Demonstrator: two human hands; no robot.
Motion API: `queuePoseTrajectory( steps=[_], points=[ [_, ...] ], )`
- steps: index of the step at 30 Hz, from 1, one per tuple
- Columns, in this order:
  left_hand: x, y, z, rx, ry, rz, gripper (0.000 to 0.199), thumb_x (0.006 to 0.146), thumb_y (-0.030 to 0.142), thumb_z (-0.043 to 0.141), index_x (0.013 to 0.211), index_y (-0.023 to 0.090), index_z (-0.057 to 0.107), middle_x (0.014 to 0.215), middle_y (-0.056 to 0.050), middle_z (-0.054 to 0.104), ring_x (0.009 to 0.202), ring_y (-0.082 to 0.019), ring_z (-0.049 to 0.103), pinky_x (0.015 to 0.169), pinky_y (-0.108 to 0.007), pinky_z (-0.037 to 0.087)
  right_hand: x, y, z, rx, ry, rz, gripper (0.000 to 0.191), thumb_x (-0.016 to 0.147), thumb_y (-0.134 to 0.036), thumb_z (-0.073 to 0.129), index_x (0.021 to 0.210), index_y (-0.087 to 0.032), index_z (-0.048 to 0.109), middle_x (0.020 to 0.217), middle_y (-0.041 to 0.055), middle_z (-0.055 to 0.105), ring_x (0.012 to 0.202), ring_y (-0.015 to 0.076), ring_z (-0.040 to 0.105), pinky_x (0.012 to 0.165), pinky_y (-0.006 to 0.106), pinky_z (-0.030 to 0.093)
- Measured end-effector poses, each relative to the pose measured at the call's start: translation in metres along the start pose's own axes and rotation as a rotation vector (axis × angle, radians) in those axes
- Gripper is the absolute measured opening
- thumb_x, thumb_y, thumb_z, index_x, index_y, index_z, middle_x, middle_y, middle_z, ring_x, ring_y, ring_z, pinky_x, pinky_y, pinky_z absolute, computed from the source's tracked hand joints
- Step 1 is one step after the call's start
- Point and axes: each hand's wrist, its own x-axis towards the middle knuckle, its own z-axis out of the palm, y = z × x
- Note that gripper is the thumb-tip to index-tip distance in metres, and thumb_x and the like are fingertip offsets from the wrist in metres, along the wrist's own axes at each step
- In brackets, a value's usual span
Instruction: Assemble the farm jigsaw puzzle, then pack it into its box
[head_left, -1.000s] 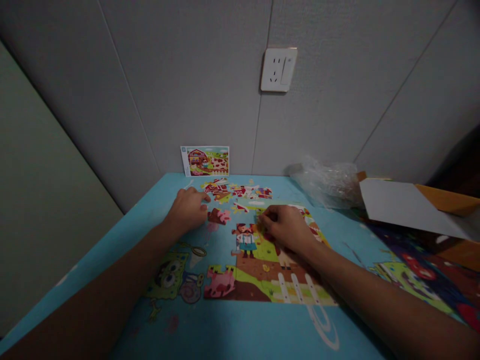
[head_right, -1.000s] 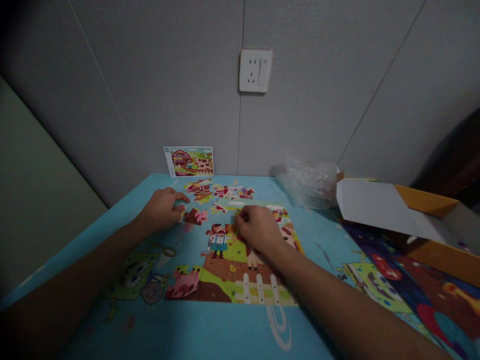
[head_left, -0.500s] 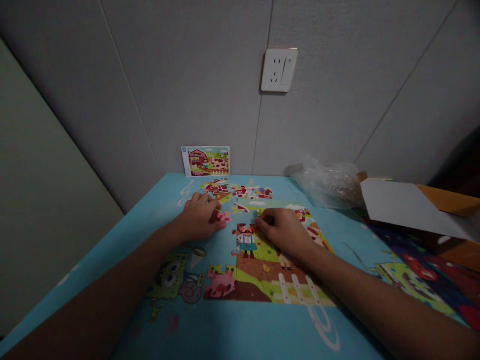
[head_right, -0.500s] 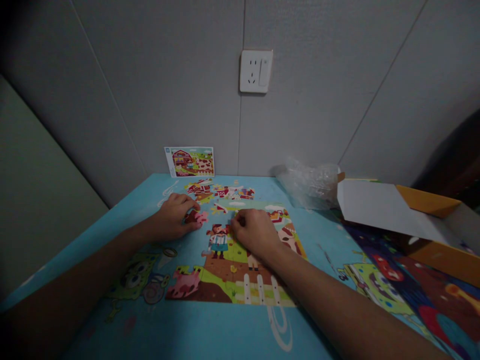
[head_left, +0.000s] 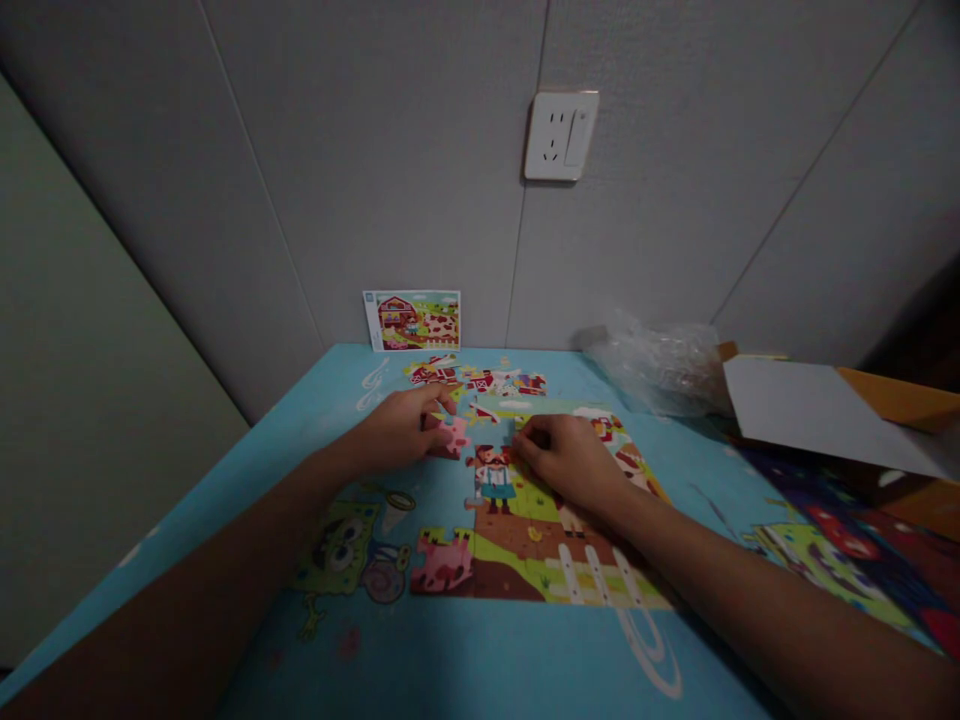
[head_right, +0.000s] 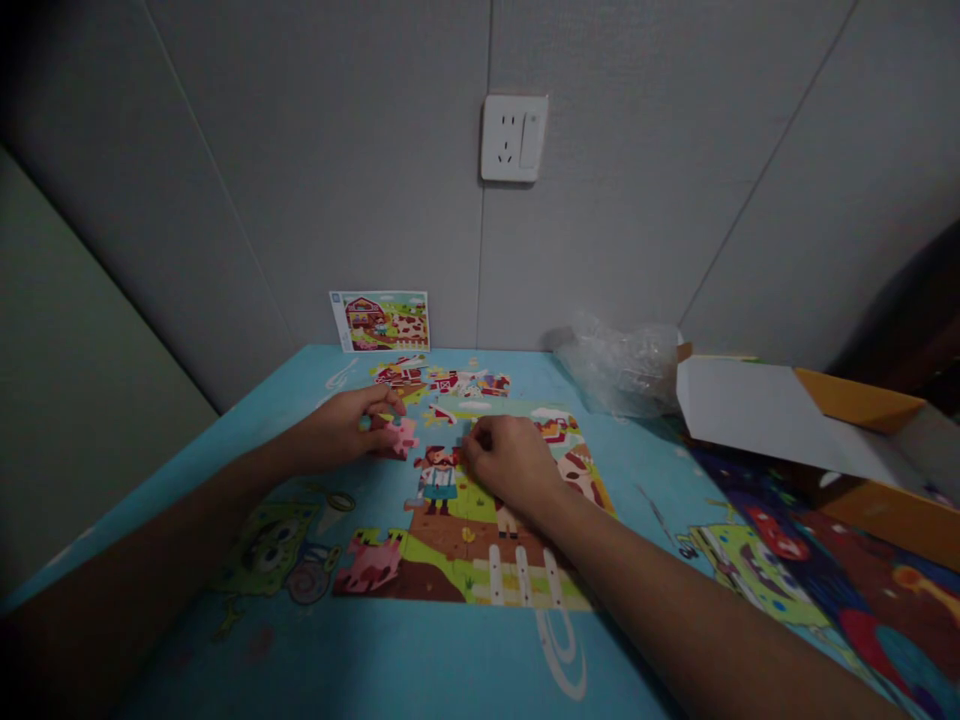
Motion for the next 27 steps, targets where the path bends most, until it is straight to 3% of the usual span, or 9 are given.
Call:
queuePoseTrajectory(
  steps=[2,5,8,11,16,21,27],
  points=[
    [-0.002,0.002,-0.005,-0.12,-0.087,0.022,0.021,0.076,0.028,0.061,0.092,0.017,0.054,0.07,0.002,0.064,0.069,-0.014,0.064,0.061,-0.024,0.046,0.0,-0.001,0.0,-0.002,-0.006,0.006,0.023,0.082,-0.028,0.053,0.07,-0.018,0.07,0.066,0.0055,0.068,0.054,0.0135,0.052,0.054,0.028,0.029],
    [-0.009,0.007,-0.015,-0.2,-0.369,-0.068,0.022,0.072,0.035,0.067,0.079,0.016,0.056,0.071,-0.001,0.069,0.06,-0.013,0.064,0.052,-0.022,0.046,0.001,0.0,0.0,-0.005,-0.006,0.004,0.023,0.082,-0.029,0.053,0.073,-0.018,0.071,0.068,0.0057,0.069,0.056,0.0139,0.053,0.056,0.028,0.03],
    [-0.018,0.013,-0.02,-0.115,-0.692,-0.225,0.023,0.07,0.036,0.071,0.073,0.016,0.061,0.063,-0.001,0.069,0.043,-0.012,0.058,0.043,-0.023,0.045,0.001,0.0,0.001,0.0,-0.011,0.014,0.023,0.082,-0.029,0.053,0.075,-0.018,0.072,0.07,0.0057,0.069,0.057,0.014,0.054,0.055,0.027,0.03],
    [-0.022,0.016,-0.021,0.001,-0.872,-0.347,0.022,0.072,0.036,0.069,0.066,0.017,0.063,0.056,0.0,0.066,0.04,-0.013,0.057,0.041,-0.023,0.045,0.0,0.0,0.001,0.008,-0.018,0.025,0.023,0.082,-0.029,0.053,0.074,-0.018,0.071,0.069,0.0053,0.069,0.056,0.0138,0.053,0.054,0.027,0.029],
    [-0.022,0.017,-0.02,0.145,-0.902,-0.392,0.025,0.072,0.037,0.069,0.057,0.017,0.062,0.051,-0.001,0.064,0.043,-0.014,0.06,0.044,-0.022,0.046,0.0,0.0,0.0,0.007,-0.009,0.013,0.022,0.081,-0.028,0.053,0.072,-0.018,0.07,0.069,0.0053,0.069,0.057,0.0137,0.053,0.054,0.026,0.029],
    [-0.022,0.016,-0.023,0.254,-0.89,-0.323,0.035,0.071,0.04,0.068,0.047,0.017,0.059,0.045,-0.002,0.061,0.039,-0.012,0.054,0.04,-0.021,0.04,0.0,0.001,0.001,-0.012,-0.006,0.01,0.022,0.082,-0.03,0.054,0.073,-0.018,0.07,0.068,0.0052,0.068,0.056,0.0137,0.053,0.055,0.027,0.029],
    [-0.02,0.008,-0.024,0.241,-0.834,-0.256,0.036,0.07,0.045,0.069,0.049,0.017,0.06,0.044,0.001,0.056,0.039,-0.01,0.049,0.041,-0.021,0.036,0.0,-0.001,0.0,-0.01,-0.02,0.013,0.021,0.082,-0.028,0.053,0.074,-0.018,0.071,0.07,0.0053,0.069,0.059,0.0142,0.055,0.056,0.027,0.031]
  ],
)
